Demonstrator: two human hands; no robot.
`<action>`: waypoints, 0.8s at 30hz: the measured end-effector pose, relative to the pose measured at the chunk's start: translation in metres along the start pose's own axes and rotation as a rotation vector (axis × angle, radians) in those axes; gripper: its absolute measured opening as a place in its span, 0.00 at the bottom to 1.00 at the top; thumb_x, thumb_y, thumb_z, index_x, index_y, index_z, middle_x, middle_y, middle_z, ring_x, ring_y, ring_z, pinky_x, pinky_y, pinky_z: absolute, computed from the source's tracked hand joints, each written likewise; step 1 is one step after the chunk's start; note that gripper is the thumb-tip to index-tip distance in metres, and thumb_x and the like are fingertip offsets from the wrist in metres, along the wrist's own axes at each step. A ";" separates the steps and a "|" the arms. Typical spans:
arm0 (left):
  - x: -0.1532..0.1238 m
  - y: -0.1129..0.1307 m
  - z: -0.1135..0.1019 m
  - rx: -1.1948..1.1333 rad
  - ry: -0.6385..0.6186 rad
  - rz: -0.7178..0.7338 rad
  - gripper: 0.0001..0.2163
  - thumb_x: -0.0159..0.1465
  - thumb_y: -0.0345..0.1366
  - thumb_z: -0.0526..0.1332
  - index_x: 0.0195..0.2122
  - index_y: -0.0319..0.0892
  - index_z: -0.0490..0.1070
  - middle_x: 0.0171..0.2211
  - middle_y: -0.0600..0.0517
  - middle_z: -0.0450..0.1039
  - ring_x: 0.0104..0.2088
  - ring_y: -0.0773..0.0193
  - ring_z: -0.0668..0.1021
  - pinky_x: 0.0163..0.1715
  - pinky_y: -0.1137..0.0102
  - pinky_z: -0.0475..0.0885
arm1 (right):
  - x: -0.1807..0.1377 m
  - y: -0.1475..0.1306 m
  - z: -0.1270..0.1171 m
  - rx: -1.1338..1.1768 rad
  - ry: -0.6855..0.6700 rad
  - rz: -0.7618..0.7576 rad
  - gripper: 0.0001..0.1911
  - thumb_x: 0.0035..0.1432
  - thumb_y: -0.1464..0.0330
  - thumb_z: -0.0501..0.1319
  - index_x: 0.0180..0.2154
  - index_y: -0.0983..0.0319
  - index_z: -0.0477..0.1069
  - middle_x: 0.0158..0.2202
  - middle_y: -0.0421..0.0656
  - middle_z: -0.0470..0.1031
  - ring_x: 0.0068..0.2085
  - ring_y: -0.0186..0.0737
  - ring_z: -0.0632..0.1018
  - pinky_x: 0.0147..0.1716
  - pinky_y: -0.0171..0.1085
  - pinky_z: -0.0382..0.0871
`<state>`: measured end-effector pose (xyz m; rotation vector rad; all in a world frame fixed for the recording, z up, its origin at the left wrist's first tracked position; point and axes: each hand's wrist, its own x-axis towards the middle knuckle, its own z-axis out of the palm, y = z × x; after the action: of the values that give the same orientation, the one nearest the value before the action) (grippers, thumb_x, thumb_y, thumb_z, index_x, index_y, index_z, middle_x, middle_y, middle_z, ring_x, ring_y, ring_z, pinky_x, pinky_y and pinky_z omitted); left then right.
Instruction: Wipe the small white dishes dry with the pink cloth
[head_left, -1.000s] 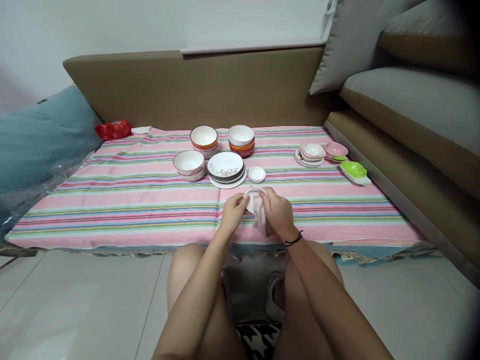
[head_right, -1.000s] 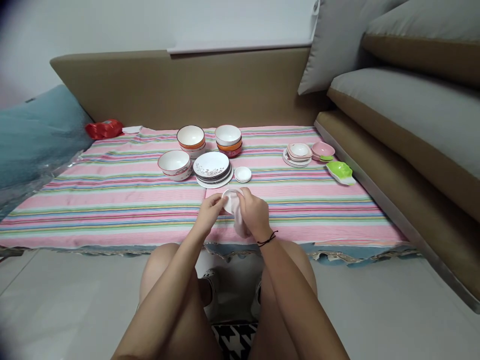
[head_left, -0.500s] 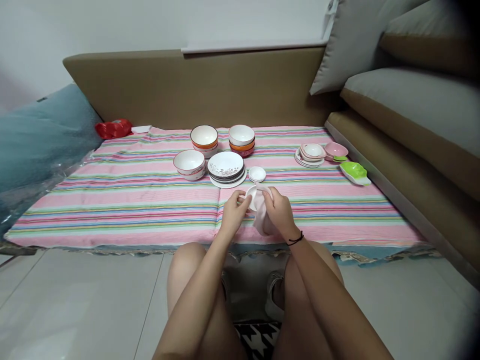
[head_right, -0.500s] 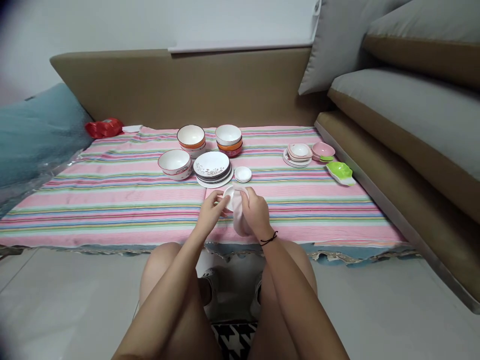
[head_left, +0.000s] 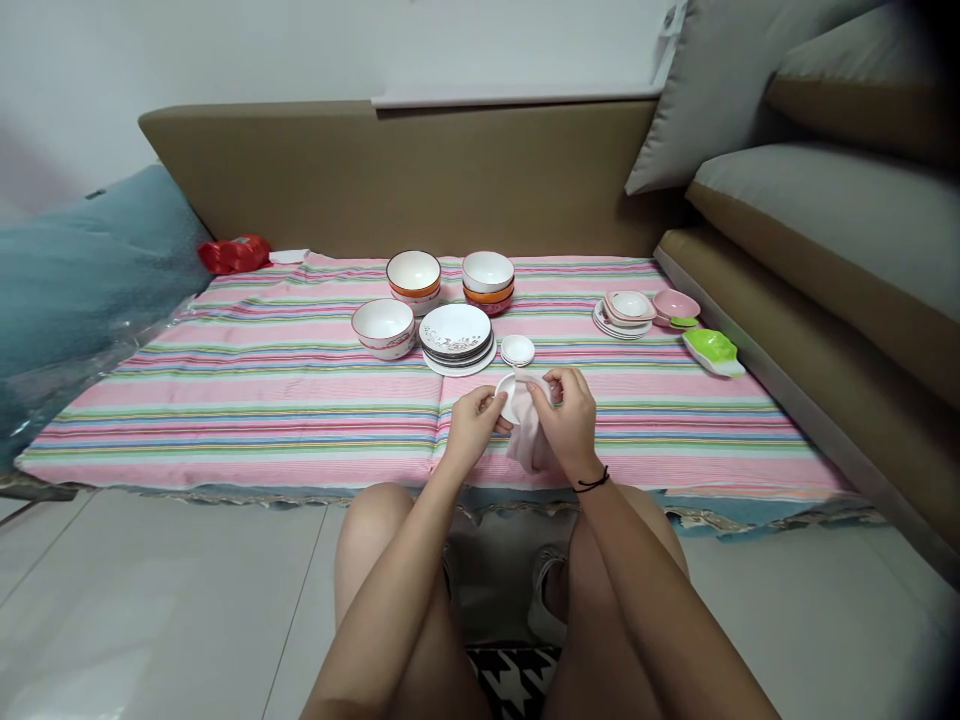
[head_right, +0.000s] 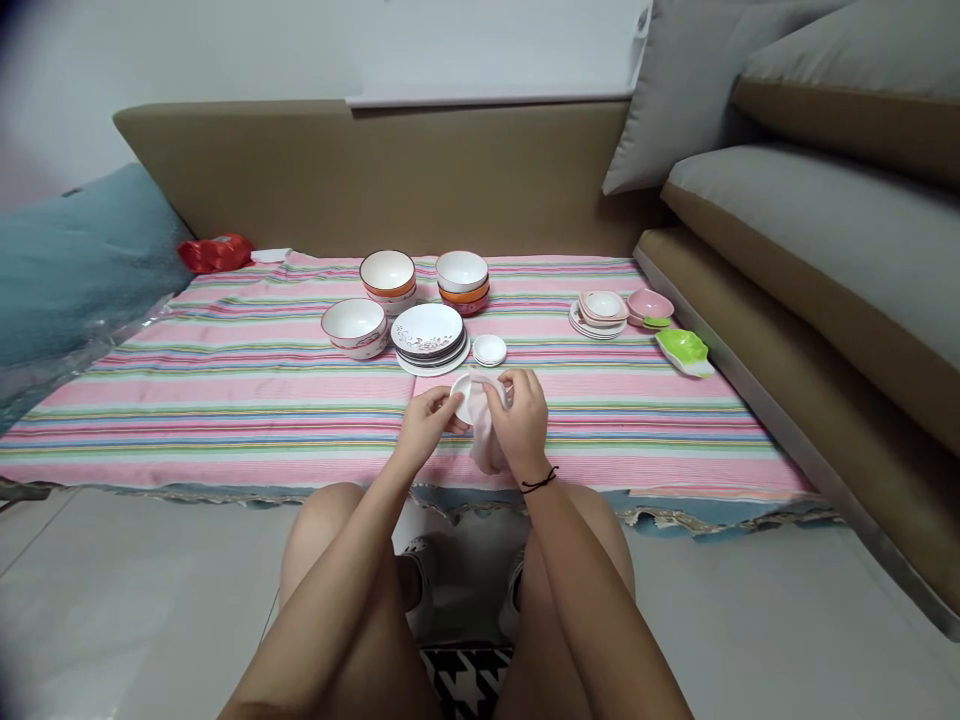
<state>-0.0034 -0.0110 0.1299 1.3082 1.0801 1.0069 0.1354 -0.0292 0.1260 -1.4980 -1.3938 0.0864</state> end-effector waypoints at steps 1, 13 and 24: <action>0.000 0.000 0.000 -0.010 -0.002 -0.002 0.11 0.57 0.44 0.59 0.28 0.39 0.66 0.18 0.55 0.68 0.20 0.63 0.77 0.20 0.72 0.73 | -0.001 0.000 0.000 0.020 -0.018 0.034 0.08 0.57 0.62 0.58 0.31 0.61 0.65 0.29 0.39 0.68 0.30 0.35 0.67 0.31 0.33 0.61; 0.000 -0.002 -0.002 -0.021 0.002 0.024 0.12 0.56 0.44 0.60 0.30 0.39 0.68 0.18 0.55 0.69 0.20 0.63 0.77 0.20 0.72 0.74 | -0.002 0.004 -0.002 -0.050 -0.155 0.012 0.13 0.60 0.62 0.53 0.29 0.62 0.69 0.20 0.37 0.65 0.22 0.32 0.63 0.24 0.32 0.53; 0.001 -0.006 -0.004 0.049 0.049 0.048 0.12 0.58 0.45 0.58 0.29 0.40 0.68 0.18 0.56 0.68 0.19 0.64 0.76 0.20 0.73 0.71 | -0.002 0.003 0.000 -0.051 -0.160 -0.028 0.14 0.60 0.62 0.52 0.31 0.62 0.71 0.25 0.40 0.69 0.28 0.36 0.67 0.29 0.33 0.58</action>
<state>-0.0071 -0.0097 0.1240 1.3609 1.1214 1.0587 0.1371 -0.0300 0.1234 -1.5405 -1.5548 0.1575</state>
